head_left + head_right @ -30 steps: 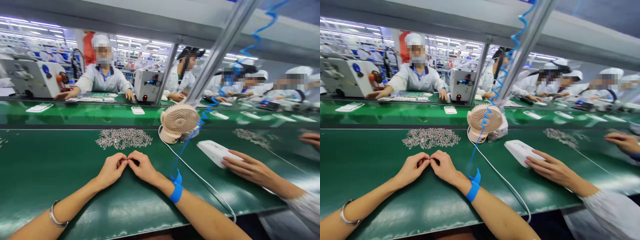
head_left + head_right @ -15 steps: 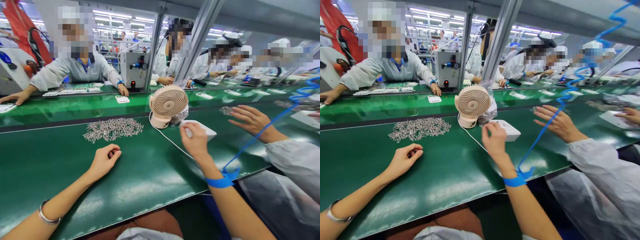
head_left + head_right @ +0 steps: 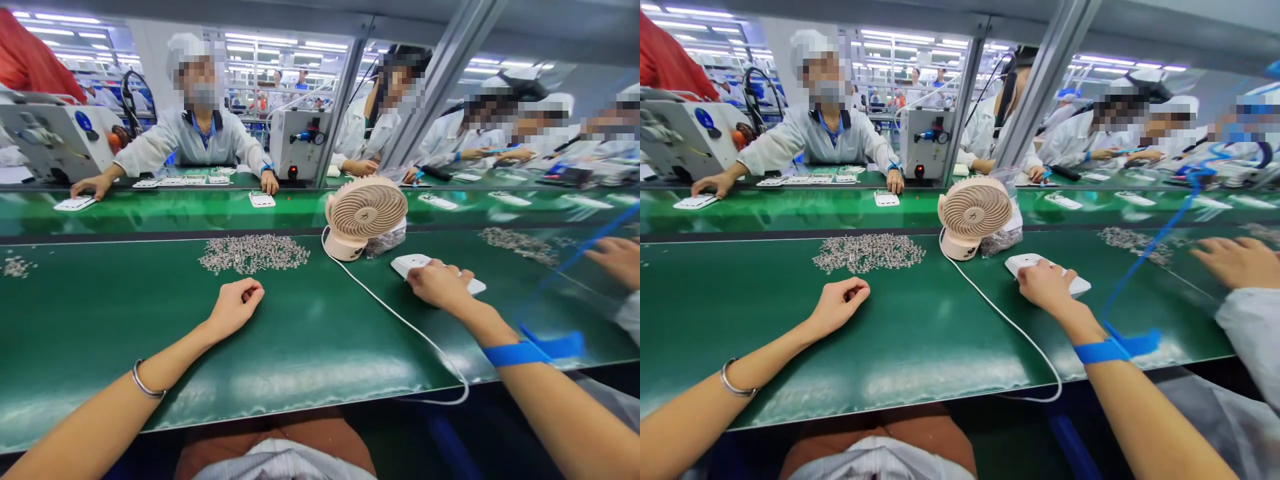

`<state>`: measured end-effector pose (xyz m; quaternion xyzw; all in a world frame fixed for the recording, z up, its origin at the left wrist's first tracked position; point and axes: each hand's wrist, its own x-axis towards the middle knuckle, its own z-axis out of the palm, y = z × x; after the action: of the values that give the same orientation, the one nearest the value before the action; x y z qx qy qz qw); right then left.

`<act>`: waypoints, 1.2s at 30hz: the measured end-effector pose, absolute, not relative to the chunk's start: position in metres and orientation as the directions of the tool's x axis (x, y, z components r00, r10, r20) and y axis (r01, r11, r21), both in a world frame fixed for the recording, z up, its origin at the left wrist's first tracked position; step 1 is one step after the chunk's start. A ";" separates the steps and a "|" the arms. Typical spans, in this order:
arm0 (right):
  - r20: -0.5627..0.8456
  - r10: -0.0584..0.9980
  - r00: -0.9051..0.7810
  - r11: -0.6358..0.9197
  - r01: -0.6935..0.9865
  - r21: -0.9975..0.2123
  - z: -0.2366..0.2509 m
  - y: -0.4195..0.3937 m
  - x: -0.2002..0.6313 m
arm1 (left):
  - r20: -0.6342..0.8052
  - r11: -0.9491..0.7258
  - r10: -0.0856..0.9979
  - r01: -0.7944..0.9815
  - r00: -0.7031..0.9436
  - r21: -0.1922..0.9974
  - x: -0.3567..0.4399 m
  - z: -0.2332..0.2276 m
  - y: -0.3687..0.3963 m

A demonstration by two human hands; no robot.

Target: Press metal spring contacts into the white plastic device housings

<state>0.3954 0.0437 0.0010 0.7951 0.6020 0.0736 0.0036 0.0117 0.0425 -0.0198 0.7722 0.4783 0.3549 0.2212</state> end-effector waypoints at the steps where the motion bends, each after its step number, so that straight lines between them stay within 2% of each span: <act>1: 0.135 0.960 0.247 -0.260 0.961 0.092 0.000 0.039 0.401 | 0.340 -0.447 0.894 0.578 0.291 0.683 0.012 -0.020 0.042; 5: 0.223 0.959 0.174 -0.199 0.976 0.093 -0.009 0.022 0.425 | 0.353 -0.457 0.890 0.560 0.290 0.691 0.012 -0.021 0.042; 8: 0.439 0.898 0.021 -0.056 0.996 0.067 -0.016 0.008 0.437 | 0.363 -0.466 0.885 0.548 0.291 0.695 0.012 -0.022 0.042; 10: 0.614 0.777 -0.135 0.107 0.991 0.082 -0.014 -0.001 0.434 | 0.371 -0.471 0.882 0.540 0.289 0.698 0.012 -0.022 0.041; 13: 0.755 0.551 -0.355 0.297 0.929 0.220 0.003 -0.018 0.406 | 0.387 -0.473 0.881 0.530 0.273 0.704 0.014 -0.022 0.041; 14: 0.757 0.510 -0.409 0.318 0.907 0.275 0.011 -0.024 0.390 | 0.392 -0.472 0.881 0.527 0.264 0.707 0.014 -0.021 0.041; 17: 0.632 0.539 -0.557 0.430 0.827 0.361 0.030 -0.045 0.331 | 0.404 -0.462 0.886 0.514 0.229 0.723 0.015 -0.020 0.041; 19: 0.533 0.533 -0.657 0.564 0.746 0.354 0.033 -0.057 0.290 | 0.407 -0.451 0.891 0.504 0.203 0.736 0.016 -0.020 0.041; 23: 0.292 0.541 -0.789 0.754 0.609 0.246 0.020 -0.069 0.229 | 0.400 -0.442 0.896 0.486 0.194 0.754 0.018 -0.018 0.038; 26: 0.252 0.541 -0.802 0.807 0.580 0.113 0.012 -0.068 0.211 | 0.385 -0.444 0.896 0.479 0.222 0.758 0.020 -0.018 0.035; 30: 0.433 0.589 -0.682 0.785 0.611 -0.107 0.014 -0.059 0.215 | 0.385 -0.464 0.886 0.473 0.258 0.749 0.021 -0.018 0.033; 33: 0.567 0.620 -0.542 0.736 0.653 -0.181 0.021 -0.054 0.224 | 0.395 -0.492 0.871 0.483 0.294 0.725 0.020 -0.019 0.032; 36: 0.620 0.675 -0.400 0.661 0.701 -0.268 0.025 -0.056 0.230 | 0.385 -0.519 0.854 0.511 0.351 0.685 0.018 -0.020 0.030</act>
<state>0.2302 -0.0561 0.0246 0.4116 0.8363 0.0180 -0.3617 0.0184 0.0304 -0.0200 0.7888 0.4325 0.3706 0.2313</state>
